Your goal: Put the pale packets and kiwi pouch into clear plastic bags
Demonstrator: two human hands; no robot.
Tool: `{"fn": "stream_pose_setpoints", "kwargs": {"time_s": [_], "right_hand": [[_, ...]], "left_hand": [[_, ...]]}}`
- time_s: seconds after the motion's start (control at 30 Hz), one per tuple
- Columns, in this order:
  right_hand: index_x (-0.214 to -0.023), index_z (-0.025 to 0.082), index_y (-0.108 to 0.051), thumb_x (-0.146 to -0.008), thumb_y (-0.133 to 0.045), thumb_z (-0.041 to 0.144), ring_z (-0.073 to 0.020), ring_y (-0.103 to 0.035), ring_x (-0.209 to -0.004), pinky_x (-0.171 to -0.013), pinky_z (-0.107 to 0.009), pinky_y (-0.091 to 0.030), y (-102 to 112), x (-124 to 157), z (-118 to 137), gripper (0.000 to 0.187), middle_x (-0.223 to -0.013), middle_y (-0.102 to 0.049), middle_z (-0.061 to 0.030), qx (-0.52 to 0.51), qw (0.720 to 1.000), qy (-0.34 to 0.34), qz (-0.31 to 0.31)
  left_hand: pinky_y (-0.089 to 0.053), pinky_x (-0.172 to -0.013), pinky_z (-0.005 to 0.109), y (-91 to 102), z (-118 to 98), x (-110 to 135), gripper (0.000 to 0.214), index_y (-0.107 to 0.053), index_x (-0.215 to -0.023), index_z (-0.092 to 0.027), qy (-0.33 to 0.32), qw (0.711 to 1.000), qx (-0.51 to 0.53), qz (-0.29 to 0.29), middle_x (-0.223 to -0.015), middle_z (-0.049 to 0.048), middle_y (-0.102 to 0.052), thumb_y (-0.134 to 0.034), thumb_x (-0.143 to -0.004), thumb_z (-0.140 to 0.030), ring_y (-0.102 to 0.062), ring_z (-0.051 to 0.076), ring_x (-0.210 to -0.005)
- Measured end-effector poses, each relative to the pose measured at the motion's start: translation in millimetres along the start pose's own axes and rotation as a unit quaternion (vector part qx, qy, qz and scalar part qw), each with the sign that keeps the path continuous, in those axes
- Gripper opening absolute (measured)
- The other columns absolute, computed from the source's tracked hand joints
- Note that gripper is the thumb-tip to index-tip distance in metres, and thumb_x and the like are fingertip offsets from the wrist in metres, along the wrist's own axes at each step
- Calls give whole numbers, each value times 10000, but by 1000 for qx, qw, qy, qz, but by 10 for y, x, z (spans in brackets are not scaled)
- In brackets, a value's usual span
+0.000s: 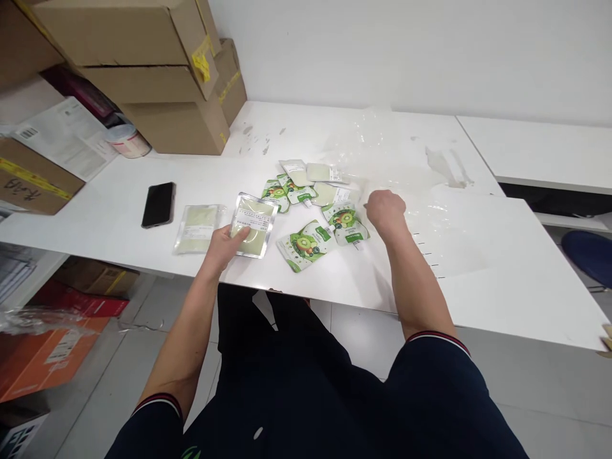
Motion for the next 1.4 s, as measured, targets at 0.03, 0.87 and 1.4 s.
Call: {"fn": "stream_pose_setpoints", "kwargs": {"time_s": [0.03, 0.87, 1.4], "right_hand": [[-1153, 73, -691, -955, -552, 320, -341, -612, -1059, -791, -407, -453, -11, -31, -66, 346, -1137, -646, -268, 0, 1000, -5, 16], [-1358, 156, -505, -1020, 34, 246, -301, -630, -1009, -804, -468, -442, 2170, 420, 1883, 642, -1150, -650, -168, -81, 874, 300, -374], [-1229, 302, -618, -1003, -251, 193, -195, -623, -822, -802, -392, -496, -662, 2190, 2528, 444, -1015, -705, -44, -71, 747, 661, 19]], "left_hand": [[-567, -803, 367, 16, 17, 3, 558, -760, -982, -137, 5, 1000, 21, -1, -999, 100, -771, -826, -639, -572, -715, 283, -929], [-552, -1038, 351, 756, -126, 650, 416, -678, -1146, -249, -34, 936, 346, -61, -1258, 48, -706, -773, -785, -432, -565, 258, -1316], [-606, -912, 364, 1129, -8, 827, 499, -692, -1155, -208, -19, 960, 248, -130, -1168, 84, -740, -823, -732, -437, -704, 264, -1084]]}}
Point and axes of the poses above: each hand's wrist, its own x-axis away from the middle knuckle, its own y-axis out of the back of the hand, z = x × y, the point moved 5 cm from there along -x, towards the middle knuckle
